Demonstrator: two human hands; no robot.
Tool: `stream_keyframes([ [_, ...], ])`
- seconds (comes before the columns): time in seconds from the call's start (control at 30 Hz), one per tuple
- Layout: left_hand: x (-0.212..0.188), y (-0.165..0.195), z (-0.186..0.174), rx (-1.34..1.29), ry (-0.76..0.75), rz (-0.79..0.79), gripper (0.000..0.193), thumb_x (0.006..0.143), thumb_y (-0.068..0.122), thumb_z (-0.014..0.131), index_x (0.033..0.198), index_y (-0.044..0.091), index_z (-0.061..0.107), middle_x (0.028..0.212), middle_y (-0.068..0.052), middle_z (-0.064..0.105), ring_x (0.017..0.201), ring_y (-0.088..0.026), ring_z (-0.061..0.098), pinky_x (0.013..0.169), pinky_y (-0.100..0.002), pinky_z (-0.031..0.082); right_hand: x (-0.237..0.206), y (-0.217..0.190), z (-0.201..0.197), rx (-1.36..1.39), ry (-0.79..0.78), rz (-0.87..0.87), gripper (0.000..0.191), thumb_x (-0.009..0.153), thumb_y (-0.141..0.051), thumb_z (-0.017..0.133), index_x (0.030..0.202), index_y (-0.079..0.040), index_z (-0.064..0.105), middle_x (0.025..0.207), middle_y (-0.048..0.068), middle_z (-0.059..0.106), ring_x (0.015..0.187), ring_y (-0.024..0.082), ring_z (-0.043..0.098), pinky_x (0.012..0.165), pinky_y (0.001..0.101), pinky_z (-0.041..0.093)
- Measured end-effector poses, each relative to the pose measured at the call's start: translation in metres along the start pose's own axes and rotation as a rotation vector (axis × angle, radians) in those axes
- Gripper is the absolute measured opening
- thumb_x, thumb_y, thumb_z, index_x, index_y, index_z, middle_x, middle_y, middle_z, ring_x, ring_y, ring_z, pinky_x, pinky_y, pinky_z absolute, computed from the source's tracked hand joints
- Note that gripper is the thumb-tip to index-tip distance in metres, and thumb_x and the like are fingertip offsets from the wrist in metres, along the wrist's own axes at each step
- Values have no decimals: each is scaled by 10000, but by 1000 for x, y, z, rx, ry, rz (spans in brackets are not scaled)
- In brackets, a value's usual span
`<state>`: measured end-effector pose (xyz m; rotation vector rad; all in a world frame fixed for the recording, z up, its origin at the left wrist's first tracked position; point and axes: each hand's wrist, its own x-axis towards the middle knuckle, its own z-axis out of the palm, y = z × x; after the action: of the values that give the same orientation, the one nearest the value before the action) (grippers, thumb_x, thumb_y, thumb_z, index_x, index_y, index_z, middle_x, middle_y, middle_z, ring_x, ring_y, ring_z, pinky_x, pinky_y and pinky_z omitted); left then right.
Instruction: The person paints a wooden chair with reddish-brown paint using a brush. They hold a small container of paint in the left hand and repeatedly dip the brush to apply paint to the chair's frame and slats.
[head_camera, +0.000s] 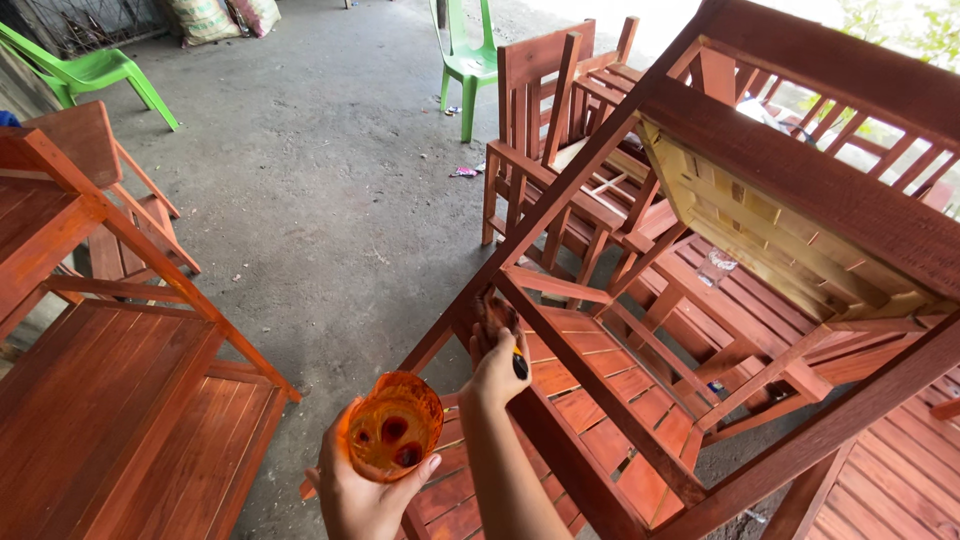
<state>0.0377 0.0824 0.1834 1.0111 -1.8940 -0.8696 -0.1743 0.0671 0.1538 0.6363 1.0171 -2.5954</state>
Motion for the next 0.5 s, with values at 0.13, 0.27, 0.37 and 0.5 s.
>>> stream_keyframes([
  [0.13,-1,5,2,70,-4,30,1100,480,264,1024,1402,14,478,1270,-151,640,1189,-279,637,1063,-515,363,5,-15,-2,-329,-94,-97,240,958,-61,647,1162,59,683,974,186,718,808,266,724,699,360,675],
  [0.27,0,12,6,19,-2,19,1094,454,266,993,1385,17,474,1280,-139,632,1198,-279,634,1097,-527,357,5,-18,-1,65,82,55,201,949,-63,575,1140,-10,614,981,155,738,779,294,766,666,326,649],
  [0.37,0,14,5,-74,-8,31,1094,474,316,972,1399,30,462,1298,-133,603,1208,-272,619,1060,-505,430,3,-9,-1,261,177,113,168,989,-101,547,1117,5,571,1002,160,726,797,293,776,655,310,653],
  [0.5,0,8,1,130,-57,-58,1150,456,276,1044,1421,40,464,1304,-134,635,1216,-288,615,1106,-571,277,7,-3,4,397,214,187,256,1026,-157,537,1136,65,605,1054,209,724,861,285,765,675,294,640],
])
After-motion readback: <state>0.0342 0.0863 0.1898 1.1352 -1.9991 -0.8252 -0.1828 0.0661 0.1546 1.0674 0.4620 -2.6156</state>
